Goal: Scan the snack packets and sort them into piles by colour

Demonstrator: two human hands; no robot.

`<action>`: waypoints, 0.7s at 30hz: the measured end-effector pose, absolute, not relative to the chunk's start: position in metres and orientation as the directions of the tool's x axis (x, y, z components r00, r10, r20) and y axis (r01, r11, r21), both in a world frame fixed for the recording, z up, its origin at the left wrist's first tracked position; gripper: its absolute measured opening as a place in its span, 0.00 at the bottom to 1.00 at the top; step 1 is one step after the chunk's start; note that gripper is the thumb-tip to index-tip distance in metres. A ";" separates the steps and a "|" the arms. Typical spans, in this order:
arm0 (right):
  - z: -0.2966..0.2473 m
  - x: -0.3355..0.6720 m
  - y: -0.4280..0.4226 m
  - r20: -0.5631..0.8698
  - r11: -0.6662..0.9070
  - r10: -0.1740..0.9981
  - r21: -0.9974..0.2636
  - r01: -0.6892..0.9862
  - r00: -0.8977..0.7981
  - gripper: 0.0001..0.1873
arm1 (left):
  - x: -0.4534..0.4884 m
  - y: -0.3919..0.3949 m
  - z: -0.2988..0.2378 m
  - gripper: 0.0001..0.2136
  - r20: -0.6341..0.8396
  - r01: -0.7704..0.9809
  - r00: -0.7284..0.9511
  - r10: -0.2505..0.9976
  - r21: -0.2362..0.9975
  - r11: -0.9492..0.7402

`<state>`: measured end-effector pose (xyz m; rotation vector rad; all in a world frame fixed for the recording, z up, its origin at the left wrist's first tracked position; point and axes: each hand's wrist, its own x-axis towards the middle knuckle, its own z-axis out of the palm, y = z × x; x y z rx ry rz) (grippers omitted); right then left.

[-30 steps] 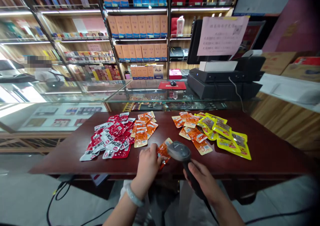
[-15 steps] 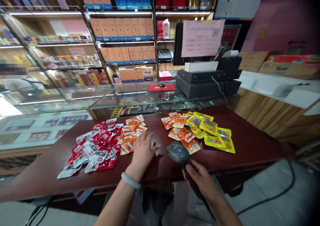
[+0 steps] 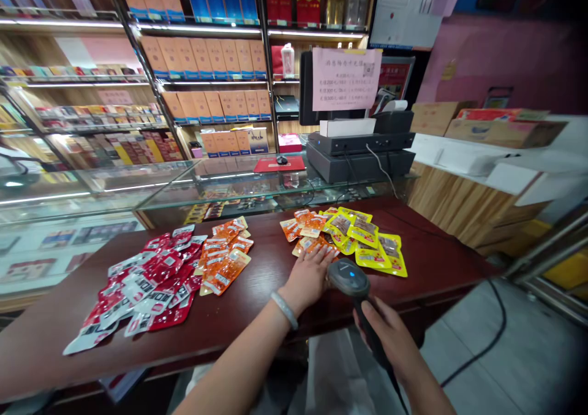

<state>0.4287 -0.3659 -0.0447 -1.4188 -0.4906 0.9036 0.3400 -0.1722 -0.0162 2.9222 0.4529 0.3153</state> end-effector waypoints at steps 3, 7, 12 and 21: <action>-0.047 0.426 -0.365 -0.222 -0.095 0.785 -0.966 -0.241 0.578 0.27 | 0.318 -0.176 -0.014 0.31 0.149 0.318 0.924 0.351 0.210 -0.925; -0.051 0.421 -0.358 -0.215 -0.108 0.823 -0.968 -0.226 0.526 0.28 | 0.273 -0.174 -0.015 0.25 0.132 0.391 0.886 0.445 0.301 -0.869; -0.049 0.411 -0.347 -0.196 -0.127 0.869 -0.976 -0.177 0.455 0.27 | 0.227 -0.167 -0.016 0.05 0.194 0.525 0.768 0.610 0.356 -0.773; -0.039 0.387 -0.335 -0.144 -0.106 0.926 -0.986 -0.127 0.348 0.26 | 0.200 -0.168 -0.021 0.29 0.312 0.879 0.432 0.846 0.063 -0.472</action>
